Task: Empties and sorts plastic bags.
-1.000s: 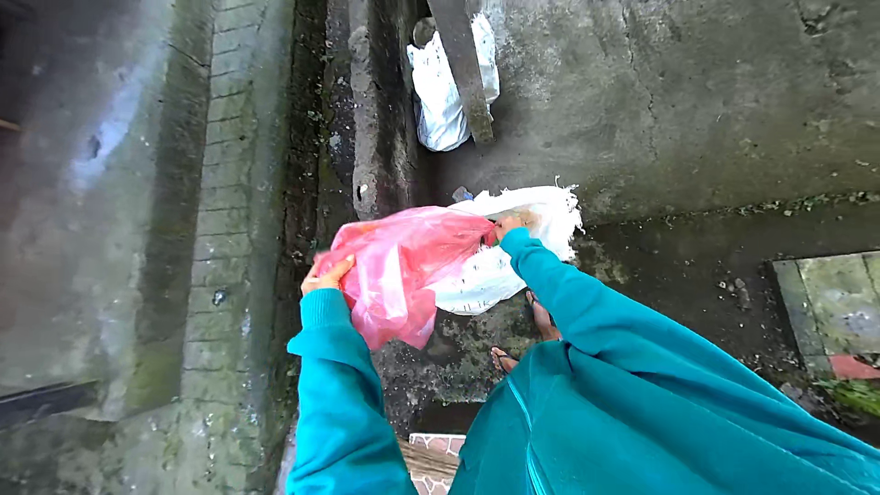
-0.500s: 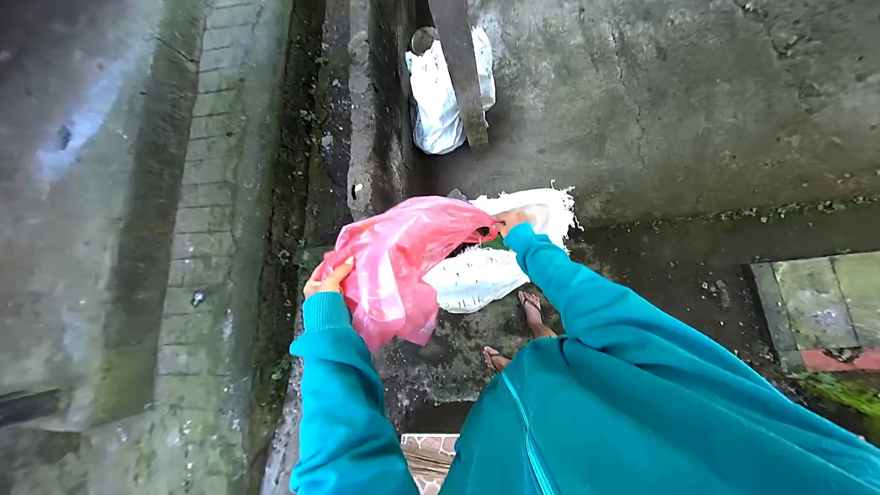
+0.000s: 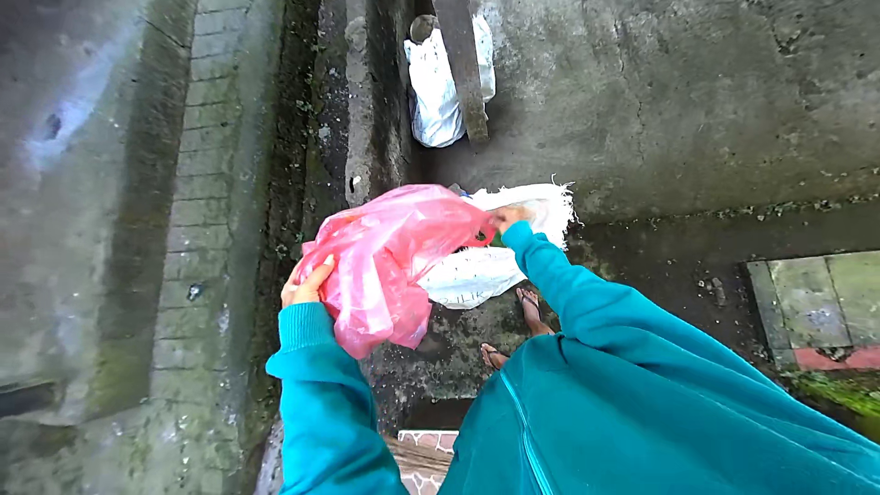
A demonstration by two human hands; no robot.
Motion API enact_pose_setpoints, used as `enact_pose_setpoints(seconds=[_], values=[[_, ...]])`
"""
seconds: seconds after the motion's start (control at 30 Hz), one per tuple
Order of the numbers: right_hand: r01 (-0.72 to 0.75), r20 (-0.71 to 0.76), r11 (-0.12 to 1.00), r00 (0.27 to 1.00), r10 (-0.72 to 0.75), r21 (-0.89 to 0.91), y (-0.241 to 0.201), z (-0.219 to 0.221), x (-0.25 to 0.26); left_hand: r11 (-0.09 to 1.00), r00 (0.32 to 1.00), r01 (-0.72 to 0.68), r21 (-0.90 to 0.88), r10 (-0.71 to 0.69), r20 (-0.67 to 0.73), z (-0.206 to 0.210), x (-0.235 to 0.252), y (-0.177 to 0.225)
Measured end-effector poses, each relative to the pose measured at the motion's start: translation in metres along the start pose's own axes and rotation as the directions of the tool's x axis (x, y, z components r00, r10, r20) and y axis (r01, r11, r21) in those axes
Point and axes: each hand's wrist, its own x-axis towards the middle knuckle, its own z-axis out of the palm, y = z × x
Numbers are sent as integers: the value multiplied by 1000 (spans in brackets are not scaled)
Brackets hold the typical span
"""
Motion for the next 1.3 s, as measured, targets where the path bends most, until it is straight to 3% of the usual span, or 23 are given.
enact_pose_setpoints(seconds=[0.1,0.23,0.33,0.43,0.5,0.6,0.67,0.73,0.77,0.8,0.87,0.93,1.0,1.07,1.13,1.17,1.23,1.27,1.3], values=[[15,-25,993,1000,-12,114,-16,-5,8,997,999,-48,-53,49,9,-1,-2,9],[17,98,992,995,-29,126,-26,0,4,990,997,-81,-116,82,1,-22,3,4],[46,-8,961,999,-45,273,-49,-12,-4,999,1000,14,-34,-14,-21,-45,4,-9],[205,-65,922,979,-195,328,-89,-29,-18,994,993,107,11,-108,46,-65,0,-27],[337,-72,888,940,-332,313,-118,-35,-27,987,988,148,-67,-145,52,-78,-5,-52],[520,73,809,828,-557,276,-164,-21,-52,947,975,215,-240,-221,3,-92,-11,-80],[591,203,767,742,-638,249,-176,21,-80,912,983,174,-371,-186,3,-95,-20,-113],[694,265,704,657,-706,152,-156,92,-113,857,992,108,-503,-126,-1,-86,-39,-152],[715,349,693,630,-694,87,-144,125,-131,831,993,96,-548,-116,-2,-78,-50,-167],[694,531,720,610,-589,2,-143,142,-155,811,993,96,-577,-120,-4,-69,-61,-181],[671,826,720,499,-261,-179,-148,165,-197,775,995,95,-625,-87,43,-59,-83,-216],[695,932,676,360,-31,-246,-145,185,-225,768,992,124,-628,-106,67,-60,-95,-249],[726,962,657,271,1,-206,-138,189,-239,768,946,285,-573,-323,37,-61,-104,-253],[708,912,698,351,-214,-109,-123,178,-242,817,867,409,-407,-487,-106,-67,-105,-242],[608,798,785,529,-288,-119,-125,135,-229,912,885,290,-289,-371,-283,-81,-98,-265],[505,717,845,654,-241,-177,-127,105,-216,946,901,220,-239,-291,-322,-89,-92,-278],[230,400,922,912,-92,-312,-101,47,-172,984,927,127,-126,-163,-338,-104,-79,-287],[108,200,924,979,-35,-367,-66,20,-140,994,939,100,-52,-111,-324,-110,-71,-288],[-7,4,912,1000,10,-411,-27,-10,-109,996,949,93,10,-85,-304,-111,-63,-282]])
